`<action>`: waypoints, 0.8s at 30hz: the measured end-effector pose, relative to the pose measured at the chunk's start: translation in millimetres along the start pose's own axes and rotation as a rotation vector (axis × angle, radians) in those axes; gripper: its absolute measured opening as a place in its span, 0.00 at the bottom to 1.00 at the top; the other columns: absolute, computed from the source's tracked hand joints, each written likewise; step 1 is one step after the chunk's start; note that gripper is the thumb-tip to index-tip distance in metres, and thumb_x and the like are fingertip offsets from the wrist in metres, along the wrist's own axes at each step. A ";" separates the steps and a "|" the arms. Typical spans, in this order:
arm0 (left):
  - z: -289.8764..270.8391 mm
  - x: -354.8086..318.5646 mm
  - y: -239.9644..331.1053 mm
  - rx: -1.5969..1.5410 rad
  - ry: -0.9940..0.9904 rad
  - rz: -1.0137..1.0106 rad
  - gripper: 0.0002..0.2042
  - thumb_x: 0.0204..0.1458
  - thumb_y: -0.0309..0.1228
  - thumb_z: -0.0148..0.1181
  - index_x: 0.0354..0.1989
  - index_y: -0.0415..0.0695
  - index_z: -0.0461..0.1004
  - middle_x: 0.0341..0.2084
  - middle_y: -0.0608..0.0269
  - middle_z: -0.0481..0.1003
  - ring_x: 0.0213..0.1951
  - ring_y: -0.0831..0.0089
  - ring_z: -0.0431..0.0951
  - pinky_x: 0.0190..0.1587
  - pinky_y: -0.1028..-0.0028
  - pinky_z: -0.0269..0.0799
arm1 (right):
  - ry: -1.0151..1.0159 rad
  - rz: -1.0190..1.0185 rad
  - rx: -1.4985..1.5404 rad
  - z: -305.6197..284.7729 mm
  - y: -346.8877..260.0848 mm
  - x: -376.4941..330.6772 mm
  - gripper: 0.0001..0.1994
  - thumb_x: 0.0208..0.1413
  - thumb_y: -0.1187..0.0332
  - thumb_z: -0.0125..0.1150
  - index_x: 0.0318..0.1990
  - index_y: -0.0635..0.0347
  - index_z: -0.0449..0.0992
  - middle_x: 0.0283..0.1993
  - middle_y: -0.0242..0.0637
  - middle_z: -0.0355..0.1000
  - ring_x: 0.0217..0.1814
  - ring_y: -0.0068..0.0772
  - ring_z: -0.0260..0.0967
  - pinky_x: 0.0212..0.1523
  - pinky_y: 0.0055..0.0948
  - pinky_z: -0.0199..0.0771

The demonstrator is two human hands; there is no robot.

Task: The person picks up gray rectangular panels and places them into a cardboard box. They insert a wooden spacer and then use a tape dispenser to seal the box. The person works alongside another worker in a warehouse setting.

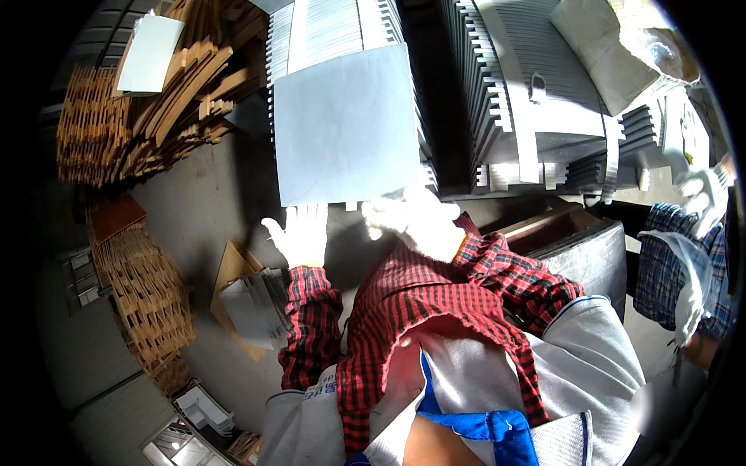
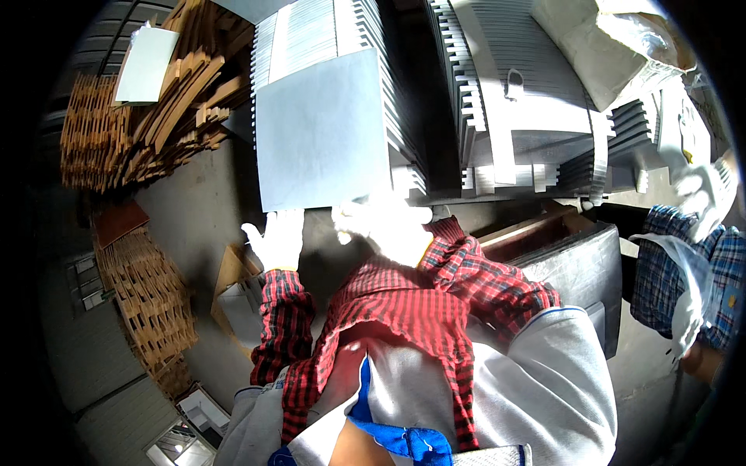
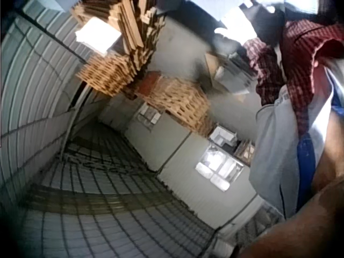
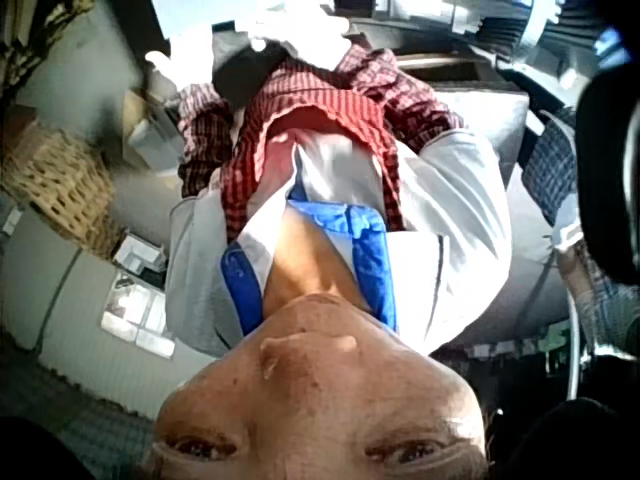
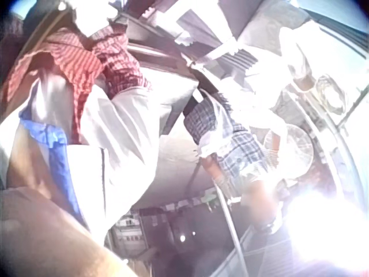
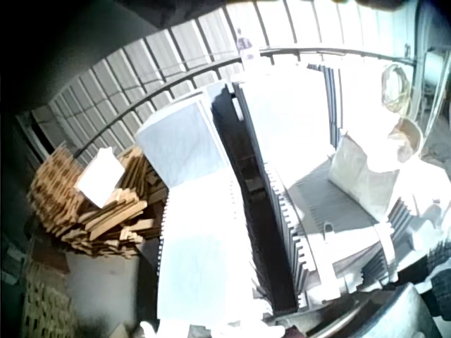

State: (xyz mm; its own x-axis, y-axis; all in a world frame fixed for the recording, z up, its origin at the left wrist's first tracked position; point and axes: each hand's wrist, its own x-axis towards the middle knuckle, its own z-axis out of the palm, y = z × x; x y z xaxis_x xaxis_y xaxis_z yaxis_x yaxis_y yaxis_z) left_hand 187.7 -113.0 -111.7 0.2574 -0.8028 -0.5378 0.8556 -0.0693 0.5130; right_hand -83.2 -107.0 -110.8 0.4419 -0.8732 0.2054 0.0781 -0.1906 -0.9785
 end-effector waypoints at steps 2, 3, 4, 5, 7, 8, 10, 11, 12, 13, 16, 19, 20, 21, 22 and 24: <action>-7.1 3.2 3.6 0.025 -0.057 -0.009 0.46 0.57 0.69 0.45 0.68 0.38 0.58 0.66 0.50 0.61 0.68 0.52 0.56 0.74 0.50 0.44 | -0.025 -0.229 -0.328 8.5 10.2 -0.1 0.19 0.54 0.74 0.60 0.54 0.48 0.79 0.51 0.32 0.80 0.44 0.31 0.74 0.44 0.34 0.71; -19.5 6.6 6.4 0.048 -0.090 -0.005 0.45 0.57 0.69 0.45 0.68 0.38 0.58 0.65 0.50 0.61 0.68 0.52 0.57 0.74 0.50 0.44 | -0.001 -0.369 -0.538 10.3 4.3 7.6 0.20 0.53 0.73 0.61 0.55 0.47 0.79 0.51 0.31 0.79 0.46 0.30 0.74 0.45 0.33 0.71; -32.4 8.7 11.4 0.071 -0.121 0.001 0.45 0.57 0.69 0.45 0.68 0.39 0.59 0.64 0.50 0.62 0.67 0.52 0.58 0.74 0.50 0.45 | 0.063 -0.331 -0.579 4.6 -1.9 17.4 0.15 0.54 0.73 0.59 0.50 0.49 0.78 0.46 0.31 0.78 0.42 0.33 0.75 0.42 0.32 0.73; -14.6 -0.4 4.5 0.102 0.041 0.008 0.47 0.56 0.66 0.51 0.75 0.47 0.47 0.74 0.54 0.47 0.74 0.52 0.47 0.75 0.50 0.41 | 0.129 -0.278 -0.636 -11.4 -32.7 39.6 0.10 0.55 0.72 0.57 0.44 0.50 0.77 0.41 0.32 0.77 0.38 0.35 0.76 0.40 0.31 0.74; -15.8 -3.6 3.6 -0.018 0.084 0.018 0.48 0.56 0.66 0.51 0.76 0.48 0.42 0.76 0.56 0.42 0.75 0.53 0.43 0.75 0.50 0.39 | 0.255 -0.186 -0.670 -35.7 -50.6 76.9 0.05 0.55 0.71 0.56 0.38 0.50 0.76 0.35 0.32 0.76 0.34 0.40 0.76 0.38 0.31 0.76; -15.1 -0.1 0.6 -0.077 0.096 0.012 0.48 0.56 0.66 0.51 0.77 0.49 0.40 0.77 0.56 0.40 0.76 0.53 0.41 0.75 0.50 0.38 | 0.323 -0.134 -0.669 -54.1 -41.2 98.8 0.05 0.55 0.71 0.56 0.37 0.48 0.77 0.34 0.32 0.75 0.33 0.42 0.75 0.38 0.34 0.75; -8.0 -5.2 2.6 -0.051 0.046 0.005 0.46 0.57 0.66 0.49 0.75 0.48 0.44 0.75 0.56 0.43 0.75 0.54 0.43 0.75 0.50 0.39 | 0.538 -0.255 -0.771 -89.5 0.5 137.2 0.04 0.56 0.68 0.57 0.36 0.48 0.77 0.38 0.33 0.76 0.34 0.43 0.75 0.40 0.39 0.76; -3.6 -5.7 1.3 -0.052 0.073 0.003 0.44 0.57 0.66 0.48 0.73 0.46 0.50 0.73 0.55 0.49 0.73 0.54 0.47 0.75 0.51 0.41 | 0.554 -0.112 -0.839 -101.5 10.8 152.2 0.04 0.57 0.67 0.56 0.37 0.48 0.77 0.41 0.33 0.76 0.36 0.46 0.75 0.41 0.41 0.76; -1.8 -3.1 -1.3 -0.053 0.102 -0.006 0.43 0.58 0.66 0.47 0.71 0.44 0.56 0.70 0.54 0.56 0.71 0.54 0.52 0.74 0.51 0.43 | 0.569 0.038 -0.909 -109.9 23.0 166.3 0.05 0.57 0.66 0.56 0.39 0.47 0.78 0.45 0.34 0.75 0.38 0.48 0.75 0.41 0.43 0.77; 4.3 0.4 -4.4 -0.059 0.146 -0.020 0.41 0.58 0.66 0.47 0.70 0.45 0.58 0.69 0.54 0.58 0.71 0.54 0.53 0.74 0.51 0.43 | 0.636 0.092 -0.980 -118.1 43.2 179.1 0.07 0.58 0.66 0.56 0.42 0.46 0.78 0.47 0.34 0.74 0.40 0.50 0.74 0.41 0.45 0.77; -14.9 -2.6 -1.8 -0.117 -0.230 -0.140 0.39 0.60 0.64 0.45 0.70 0.47 0.57 0.69 0.55 0.59 0.70 0.54 0.55 0.73 0.50 0.46 | 0.631 0.241 -1.184 -105.2 67.2 215.9 0.14 0.58 0.66 0.54 0.51 0.44 0.76 0.48 0.38 0.72 0.44 0.51 0.72 0.41 0.48 0.74; -17.2 -6.0 -18.3 -0.187 -0.268 -0.242 0.37 0.63 0.64 0.34 0.67 0.47 0.59 0.60 0.54 0.65 0.61 0.50 0.64 0.69 0.49 0.54 | 0.587 0.290 -1.291 -113.8 77.9 236.8 0.15 0.58 0.66 0.51 0.52 0.46 0.76 0.46 0.41 0.74 0.47 0.51 0.71 0.44 0.49 0.72; -7.1 -9.4 -21.7 -0.017 -0.225 -0.229 0.36 0.64 0.64 0.33 0.66 0.46 0.60 0.58 0.54 0.66 0.60 0.50 0.65 0.68 0.50 0.55 | 0.572 0.288 -1.285 -126.2 86.6 246.5 0.14 0.58 0.66 0.51 0.50 0.46 0.78 0.43 0.41 0.76 0.45 0.50 0.72 0.43 0.49 0.73; 4.1 -14.4 -23.8 0.156 -0.180 -0.222 0.36 0.64 0.64 0.33 0.65 0.45 0.61 0.56 0.54 0.67 0.59 0.50 0.65 0.68 0.50 0.56 | 0.552 0.302 -1.282 -134.1 87.9 256.1 0.14 0.59 0.66 0.51 0.49 0.46 0.78 0.42 0.41 0.77 0.44 0.50 0.73 0.42 0.49 0.73; 14.2 -19.0 -24.3 0.156 -0.163 -0.222 0.36 0.64 0.64 0.33 0.64 0.45 0.62 0.56 0.55 0.67 0.58 0.50 0.65 0.67 0.51 0.57 | 0.534 0.316 -1.280 -139.9 89.6 262.1 0.14 0.59 0.66 0.51 0.49 0.46 0.79 0.41 0.41 0.78 0.44 0.50 0.73 0.42 0.49 0.74; 5.1 -19.3 -22.2 0.148 -0.215 -0.239 0.32 0.65 0.61 0.35 0.62 0.46 0.63 0.55 0.56 0.68 0.58 0.53 0.66 0.66 0.52 0.58 | 0.629 0.198 -1.282 -140.0 87.7 263.6 0.13 0.61 0.64 0.50 0.47 0.43 0.81 0.42 0.38 0.80 0.39 0.54 0.77 0.41 0.48 0.78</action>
State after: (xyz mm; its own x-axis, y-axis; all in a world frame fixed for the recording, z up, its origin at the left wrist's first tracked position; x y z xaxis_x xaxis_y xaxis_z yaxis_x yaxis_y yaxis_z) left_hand 161.4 -98.9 -109.2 -0.0563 -0.8588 -0.5092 0.8015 -0.3430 0.4898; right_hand -84.9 -416.7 -140.3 -0.1357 -0.9174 0.3740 -0.9279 -0.0147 -0.3725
